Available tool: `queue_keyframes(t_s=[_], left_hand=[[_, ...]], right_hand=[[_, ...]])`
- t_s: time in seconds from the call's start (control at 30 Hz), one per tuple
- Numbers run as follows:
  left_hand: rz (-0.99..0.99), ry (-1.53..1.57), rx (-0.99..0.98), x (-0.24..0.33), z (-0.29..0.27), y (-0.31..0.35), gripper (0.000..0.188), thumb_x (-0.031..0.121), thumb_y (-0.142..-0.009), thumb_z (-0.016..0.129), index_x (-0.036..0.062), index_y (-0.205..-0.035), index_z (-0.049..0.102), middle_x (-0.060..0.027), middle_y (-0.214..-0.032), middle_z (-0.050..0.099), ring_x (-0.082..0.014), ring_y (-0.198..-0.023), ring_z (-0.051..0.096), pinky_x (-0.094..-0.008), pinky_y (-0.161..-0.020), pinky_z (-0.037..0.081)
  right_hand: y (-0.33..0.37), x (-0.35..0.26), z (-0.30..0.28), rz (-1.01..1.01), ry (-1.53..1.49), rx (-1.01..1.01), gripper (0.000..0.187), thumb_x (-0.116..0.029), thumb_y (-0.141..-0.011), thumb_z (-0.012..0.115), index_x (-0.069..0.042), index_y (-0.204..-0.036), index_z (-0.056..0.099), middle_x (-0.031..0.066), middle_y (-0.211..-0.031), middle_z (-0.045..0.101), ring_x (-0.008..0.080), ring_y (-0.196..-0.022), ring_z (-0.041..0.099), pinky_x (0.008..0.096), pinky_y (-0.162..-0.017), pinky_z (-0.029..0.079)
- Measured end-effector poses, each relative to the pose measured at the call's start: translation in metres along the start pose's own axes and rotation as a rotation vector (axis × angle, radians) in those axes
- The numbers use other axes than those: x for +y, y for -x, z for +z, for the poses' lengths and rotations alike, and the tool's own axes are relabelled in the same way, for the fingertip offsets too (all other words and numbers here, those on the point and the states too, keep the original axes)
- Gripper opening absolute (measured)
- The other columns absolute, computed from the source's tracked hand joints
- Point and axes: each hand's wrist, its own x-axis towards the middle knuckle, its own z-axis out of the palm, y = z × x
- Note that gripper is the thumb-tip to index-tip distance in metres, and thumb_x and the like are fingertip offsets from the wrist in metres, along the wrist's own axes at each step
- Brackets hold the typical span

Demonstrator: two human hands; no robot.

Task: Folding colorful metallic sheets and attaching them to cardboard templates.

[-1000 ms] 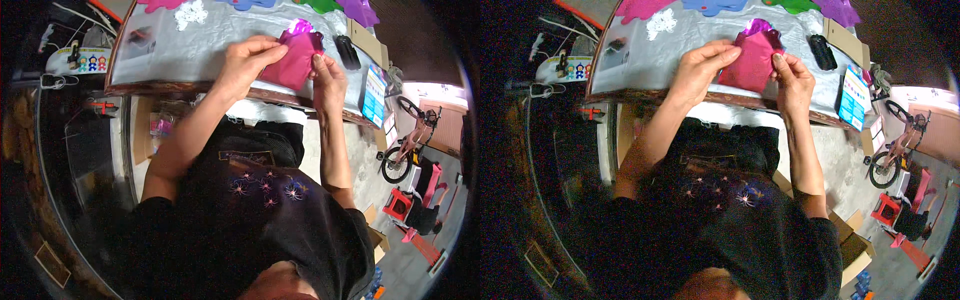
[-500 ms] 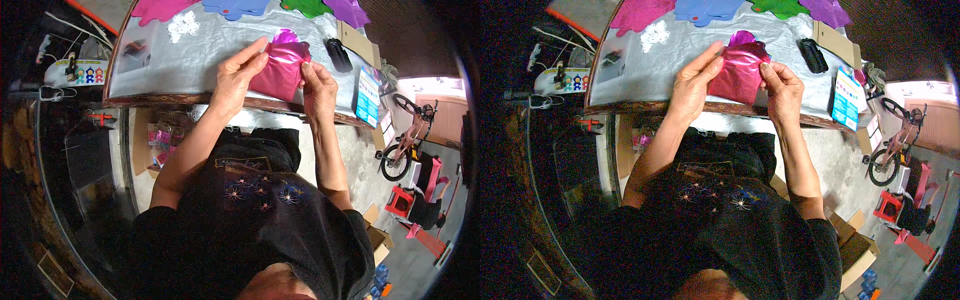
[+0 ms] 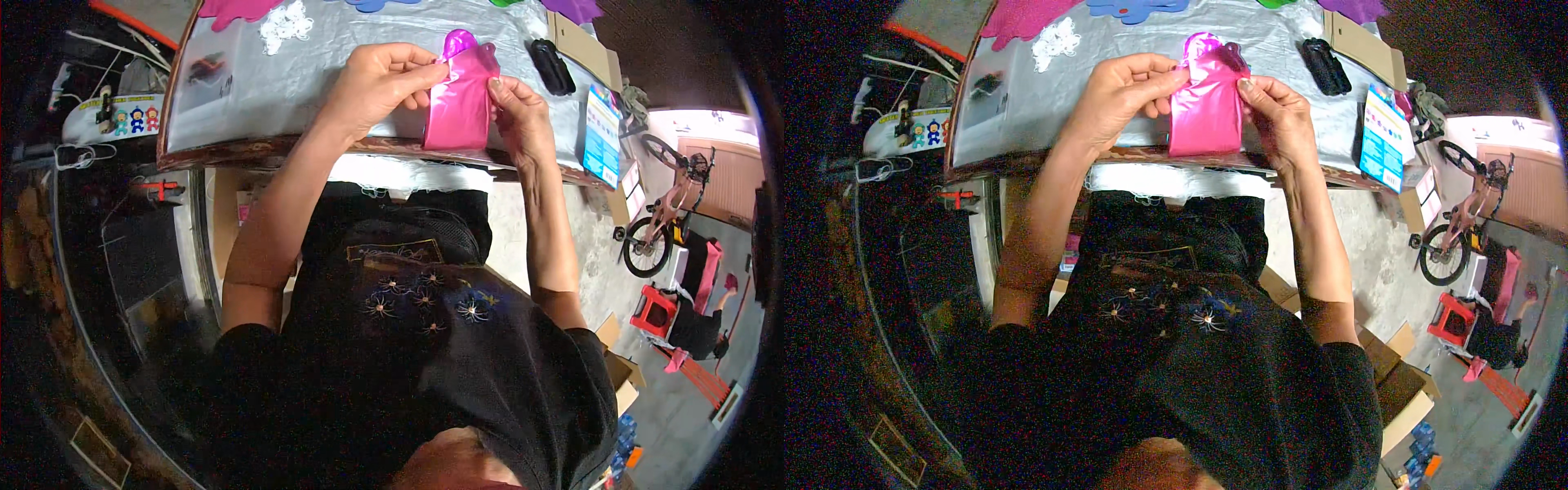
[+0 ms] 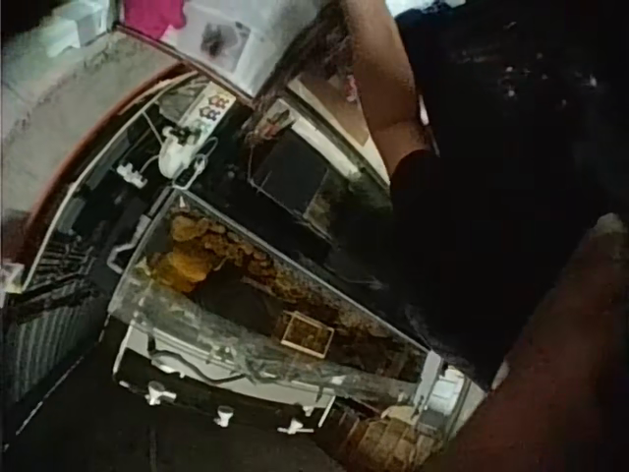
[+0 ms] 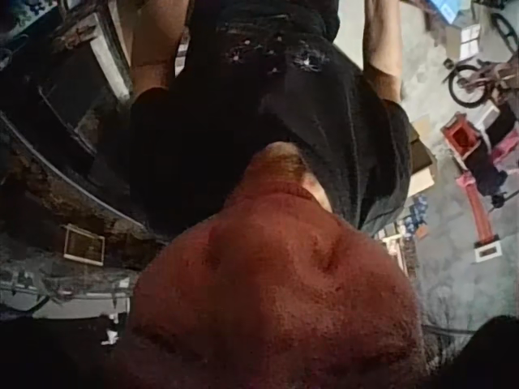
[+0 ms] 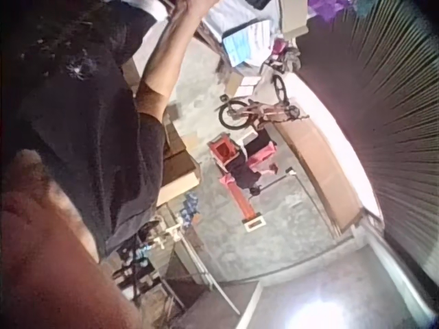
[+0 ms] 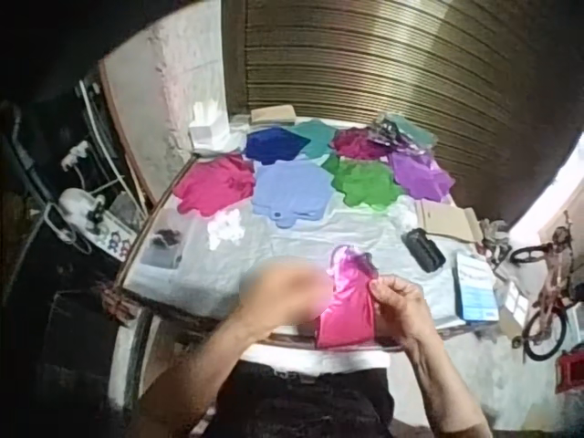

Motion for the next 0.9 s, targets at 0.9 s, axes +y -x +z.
queue_keyframes(t_s=[0.9], left_hand=[[0.663,-0.118,0.542,-0.016,0.054,0.032,0.016,-0.001,-0.082,0.080,0.0015,-0.096,0.074,-0.0078,-0.105,0.069,-0.0143,-0.089,0.067,-0.0270,-0.074,0.055]], right_hand=[[0.014,-0.018,0.017,-0.461,-0.291,0.043,0.019,-0.024,-0.097,0.069,-0.007,-0.106,0.067,0.0038,-0.099,0.073,0.0142,-0.092,0.069,0.0314,-0.084,0.054]])
